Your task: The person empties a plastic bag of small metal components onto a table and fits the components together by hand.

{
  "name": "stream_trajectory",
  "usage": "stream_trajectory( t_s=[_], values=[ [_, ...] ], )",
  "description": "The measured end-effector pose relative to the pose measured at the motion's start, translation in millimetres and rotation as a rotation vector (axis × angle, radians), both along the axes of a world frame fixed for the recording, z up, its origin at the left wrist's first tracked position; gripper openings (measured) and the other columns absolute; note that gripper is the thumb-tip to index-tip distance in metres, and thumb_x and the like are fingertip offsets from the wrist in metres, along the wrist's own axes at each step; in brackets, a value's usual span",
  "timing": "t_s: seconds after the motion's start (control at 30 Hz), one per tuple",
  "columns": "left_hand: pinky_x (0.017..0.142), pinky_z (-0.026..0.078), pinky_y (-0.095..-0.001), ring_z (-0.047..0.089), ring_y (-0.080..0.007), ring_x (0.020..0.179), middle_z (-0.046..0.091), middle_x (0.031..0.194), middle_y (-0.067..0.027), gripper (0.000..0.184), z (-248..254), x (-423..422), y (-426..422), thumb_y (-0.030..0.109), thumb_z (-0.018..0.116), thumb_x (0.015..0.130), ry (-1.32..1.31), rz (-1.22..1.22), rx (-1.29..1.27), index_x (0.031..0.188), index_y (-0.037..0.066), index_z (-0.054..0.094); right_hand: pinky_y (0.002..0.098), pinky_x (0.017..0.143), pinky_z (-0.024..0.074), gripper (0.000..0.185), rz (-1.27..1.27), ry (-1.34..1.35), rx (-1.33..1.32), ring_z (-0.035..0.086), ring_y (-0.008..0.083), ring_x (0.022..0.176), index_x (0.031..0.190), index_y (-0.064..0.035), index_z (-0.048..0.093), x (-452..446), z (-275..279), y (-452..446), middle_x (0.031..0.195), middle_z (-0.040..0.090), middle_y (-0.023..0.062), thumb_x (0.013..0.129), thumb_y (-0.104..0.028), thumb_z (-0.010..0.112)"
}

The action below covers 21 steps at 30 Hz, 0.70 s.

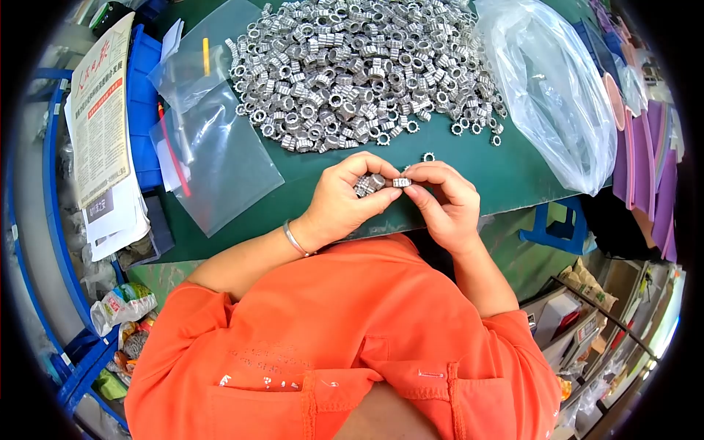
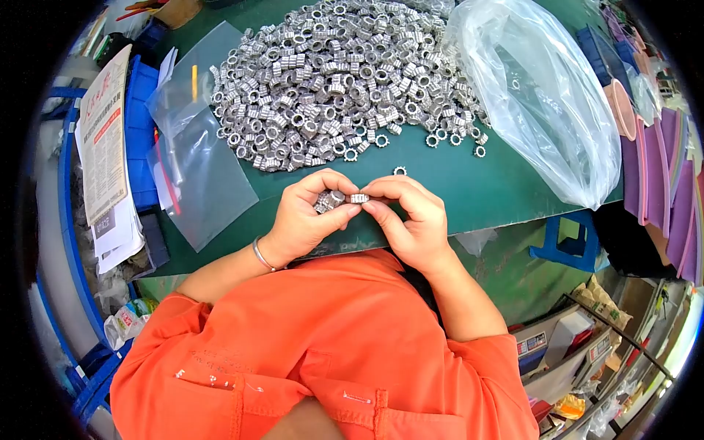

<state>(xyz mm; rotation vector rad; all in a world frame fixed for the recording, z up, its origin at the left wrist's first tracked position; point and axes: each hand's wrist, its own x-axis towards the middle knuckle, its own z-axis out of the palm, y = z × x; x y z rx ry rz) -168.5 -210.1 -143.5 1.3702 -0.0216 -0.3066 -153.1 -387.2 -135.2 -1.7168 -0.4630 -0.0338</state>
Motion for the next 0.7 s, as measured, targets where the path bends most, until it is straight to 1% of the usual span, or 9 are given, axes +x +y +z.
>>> stream_trajectory(
  t_s=[0.03,0.13,0.23,0.27,0.33,0.4,0.5,0.67,0.7],
  values=[
    [0.056,0.045,-0.0184,0.054,-0.0052,0.066,0.056,0.091,-0.0033,0.013,-2.1,-0.1,-0.5,-0.004,0.064,0.080,-0.092,-0.008,0.021,0.090,0.001,0.058,0.0282,0.066,0.0482,0.013,0.001,0.000,0.000,0.061,0.0207,0.073,0.087,0.0013,0.062,-0.3,-0.4,0.1,0.083,0.064,0.0105,0.075,0.004,0.066],
    [0.056,0.045,-0.0184,0.054,-0.0057,0.067,0.055,0.091,-0.0038,0.013,-3.0,-0.2,0.0,-0.005,0.064,0.079,-0.124,-0.017,0.052,0.090,0.001,0.058,0.0273,0.066,0.0484,0.011,0.003,-0.004,-0.005,0.061,0.0190,0.074,0.087,0.0021,0.061,-1.4,-1.4,-0.8,0.084,0.065,0.0103,0.076,0.005,0.064],
    [0.057,0.045,-0.0186,0.054,-0.0062,0.068,0.055,0.092,-0.0042,0.013,-4.3,0.2,0.6,-0.005,0.064,0.079,-0.136,-0.013,0.043,0.089,0.001,0.058,0.0272,0.066,0.0482,0.011,0.000,0.008,0.002,0.060,0.0195,0.072,0.087,0.0022,0.061,-1.7,-2.8,-0.7,0.084,0.064,0.0106,0.076,0.004,0.064],
    [0.057,0.045,-0.0186,0.054,-0.0062,0.068,0.055,0.092,-0.0042,0.013,-3.9,0.1,0.4,-0.005,0.064,0.079,-0.136,-0.014,0.043,0.089,0.001,0.058,0.0269,0.065,0.0479,0.012,0.012,0.001,-0.018,0.060,0.0184,0.071,0.088,0.0023,0.061,-1.0,-2.5,-1.2,0.084,0.063,0.0100,0.077,0.004,0.064],
    [0.070,0.045,-0.0233,0.055,-0.0099,0.078,0.059,0.085,-0.0024,0.012,-2.8,-0.2,-0.2,0.004,0.069,0.076,-0.080,0.039,0.030,0.085,0.002,0.062,0.0265,0.065,0.0476,0.013,0.024,-0.005,-0.039,0.059,0.0173,0.070,0.089,0.0023,0.061,-1.9,-1.9,-1.2,0.083,0.063,0.0093,0.077,0.003,0.065],
    [0.070,0.045,-0.0233,0.055,-0.0100,0.078,0.059,0.085,-0.0025,0.012,-3.1,0.0,-0.1,0.004,0.069,0.076,-0.085,0.043,0.026,0.085,0.002,0.062,0.0255,0.063,0.0466,0.016,0.013,0.223,0.042,0.057,0.0144,0.068,0.093,0.0020,0.061,-6.5,-1.2,0.2,0.082,0.061,0.0076,0.078,0.000,0.066],
    [0.071,0.045,-0.0235,0.055,-0.0102,0.078,0.059,0.086,-0.0026,0.012,-1.5,-0.4,-0.1,0.004,0.069,0.076,-0.075,0.036,0.013,0.084,0.002,0.061,0.0242,0.061,0.0458,0.018,0.023,0.200,0.053,0.056,0.0126,0.068,0.095,0.0015,0.062,-7.4,-5.7,1.8,0.081,0.060,0.0067,0.078,-0.002,0.067],
    [0.072,0.045,-0.0238,0.056,-0.0102,0.079,0.059,0.085,-0.0024,0.011,-3.5,-0.9,-0.3,0.003,0.069,0.075,-0.061,0.041,-0.010,0.083,0.002,0.061,0.0244,0.060,0.0455,0.017,0.037,0.133,0.019,0.056,0.0129,0.066,0.094,0.0009,0.062,-4.7,-7.5,1.3,0.082,0.061,0.0075,0.078,-0.003,0.067],
    [0.069,0.045,-0.0231,0.056,-0.0100,0.076,0.059,0.084,-0.0029,0.012,-4.1,-1.0,-0.2,0.002,0.068,0.077,-0.089,0.031,-0.003,0.086,0.002,0.061,0.0247,0.060,0.0456,0.016,0.044,0.113,0.017,0.056,0.0130,0.065,0.093,0.0007,0.062,-4.3,-7.7,1.2,0.082,0.061,0.0077,0.078,-0.003,0.067]
  ],
)
